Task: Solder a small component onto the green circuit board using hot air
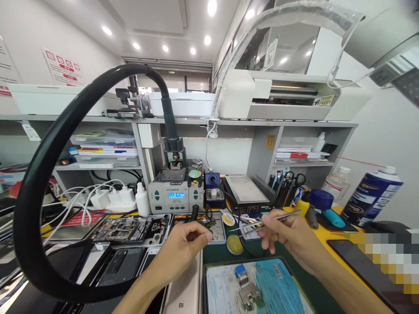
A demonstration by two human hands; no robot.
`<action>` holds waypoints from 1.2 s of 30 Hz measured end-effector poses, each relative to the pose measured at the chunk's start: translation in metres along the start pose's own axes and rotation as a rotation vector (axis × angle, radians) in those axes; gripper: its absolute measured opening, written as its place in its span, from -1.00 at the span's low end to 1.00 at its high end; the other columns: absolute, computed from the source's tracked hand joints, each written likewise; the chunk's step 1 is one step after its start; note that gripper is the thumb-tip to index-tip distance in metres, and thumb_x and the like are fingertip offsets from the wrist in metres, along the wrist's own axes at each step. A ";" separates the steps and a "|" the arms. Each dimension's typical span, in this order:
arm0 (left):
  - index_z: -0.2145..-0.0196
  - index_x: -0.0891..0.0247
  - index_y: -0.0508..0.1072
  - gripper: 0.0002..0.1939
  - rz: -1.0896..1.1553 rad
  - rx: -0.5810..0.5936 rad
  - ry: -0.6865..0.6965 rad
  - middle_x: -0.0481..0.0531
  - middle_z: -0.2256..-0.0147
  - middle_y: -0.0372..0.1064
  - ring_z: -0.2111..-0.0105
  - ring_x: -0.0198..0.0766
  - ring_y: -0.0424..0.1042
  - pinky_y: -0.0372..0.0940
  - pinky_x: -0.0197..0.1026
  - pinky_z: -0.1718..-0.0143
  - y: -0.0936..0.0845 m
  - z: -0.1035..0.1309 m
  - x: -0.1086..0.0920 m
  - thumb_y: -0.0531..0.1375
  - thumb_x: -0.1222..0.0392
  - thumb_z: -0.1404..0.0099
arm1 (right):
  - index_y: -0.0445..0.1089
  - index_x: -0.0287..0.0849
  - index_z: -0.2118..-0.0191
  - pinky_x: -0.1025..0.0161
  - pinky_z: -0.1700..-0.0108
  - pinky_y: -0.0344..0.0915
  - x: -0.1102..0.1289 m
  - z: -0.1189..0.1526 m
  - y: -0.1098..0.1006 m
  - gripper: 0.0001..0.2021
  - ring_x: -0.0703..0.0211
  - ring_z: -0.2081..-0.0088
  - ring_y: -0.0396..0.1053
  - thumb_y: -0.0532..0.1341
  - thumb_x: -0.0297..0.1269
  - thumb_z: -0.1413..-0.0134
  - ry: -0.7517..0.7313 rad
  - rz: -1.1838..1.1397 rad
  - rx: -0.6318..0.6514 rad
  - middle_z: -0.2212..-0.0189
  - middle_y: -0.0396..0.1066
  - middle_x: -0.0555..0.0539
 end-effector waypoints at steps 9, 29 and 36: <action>0.28 0.30 0.48 -0.70 -0.588 0.083 -0.003 -0.02 0.34 0.46 0.31 -0.25 0.47 0.39 -0.08 0.18 0.018 -0.059 -0.003 0.17 -0.01 -0.43 | 0.51 -0.23 0.50 0.34 0.58 0.35 0.004 0.004 -0.025 -0.60 0.18 0.57 0.47 0.45 0.04 -0.01 -0.026 -0.019 -0.092 0.57 0.55 -0.11; 0.21 0.31 0.49 -0.73 -0.726 0.125 -0.008 0.01 0.26 0.48 0.28 -0.25 0.49 0.42 -0.10 0.20 0.004 -0.068 -0.028 0.19 0.01 -0.43 | 0.51 -0.23 0.51 0.34 0.56 0.36 0.016 0.010 -0.035 -0.60 0.19 0.58 0.46 0.47 0.05 0.03 -0.026 -0.049 -0.073 0.59 0.52 -0.10; 0.49 0.23 0.40 -0.56 -0.571 -0.017 -0.035 -0.12 0.55 0.24 0.53 -0.33 0.17 0.05 -0.24 0.49 -0.030 -0.006 -0.032 0.06 -0.10 -0.42 | 0.60 -0.22 0.35 0.31 0.45 0.46 0.013 0.011 -0.035 -0.69 0.10 0.43 0.55 0.49 -0.05 0.03 0.074 -0.019 0.052 0.49 0.58 -0.11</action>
Point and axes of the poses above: each hand's wrist, its own z-axis away from the middle knuckle, its own y-axis out of the palm, x = y × z, the point moved 8 cm from there along -z, towards the middle knuckle
